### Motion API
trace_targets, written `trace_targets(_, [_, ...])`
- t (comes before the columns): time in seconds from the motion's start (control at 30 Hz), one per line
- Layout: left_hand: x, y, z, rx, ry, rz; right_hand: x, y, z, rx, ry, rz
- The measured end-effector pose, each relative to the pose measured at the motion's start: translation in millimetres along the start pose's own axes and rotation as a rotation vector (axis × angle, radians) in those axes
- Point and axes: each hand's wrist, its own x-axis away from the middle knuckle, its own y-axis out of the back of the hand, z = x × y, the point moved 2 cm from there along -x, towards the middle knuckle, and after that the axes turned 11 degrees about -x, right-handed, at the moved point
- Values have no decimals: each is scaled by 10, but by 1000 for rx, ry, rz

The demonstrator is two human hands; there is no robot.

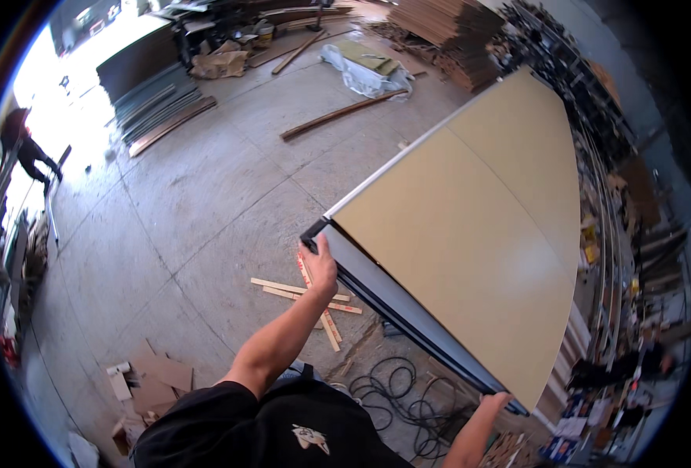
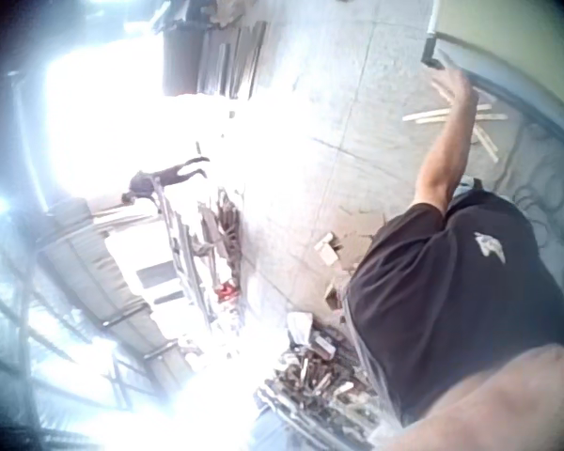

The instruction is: The person grinds a metal profile, then uses a screwdriver and a drill to work on it. Finally, the person fits the metal profile onto a large board.

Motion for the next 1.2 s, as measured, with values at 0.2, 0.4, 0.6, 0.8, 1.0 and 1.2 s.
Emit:
trace_targets(0.2, [36, 3, -158, -211, 5, 0, -278, 75, 7, 89, 11, 16])
trace_targets(0.4, [-35, -29, -87, -257, 0, 15, -498, 152, 1, 147, 8, 36])
trace_targets(0.6, [142, -78, -253, -406, 104, 27, -609, 207, -11, 192, 6, 30])
trace_targets(0.8, [74, 1, -168, -360, 86, 75, -672, 195, -4, 231, 4, 33])
trace_targets(1.0, [179, -4, -298, -400, 64, 23, -763, 226, 90, 274, 8, 12])
trace_targets(1.2, [55, -23, -164, -345, -30, -2, -782, 217, 147, 285, 20, -21])
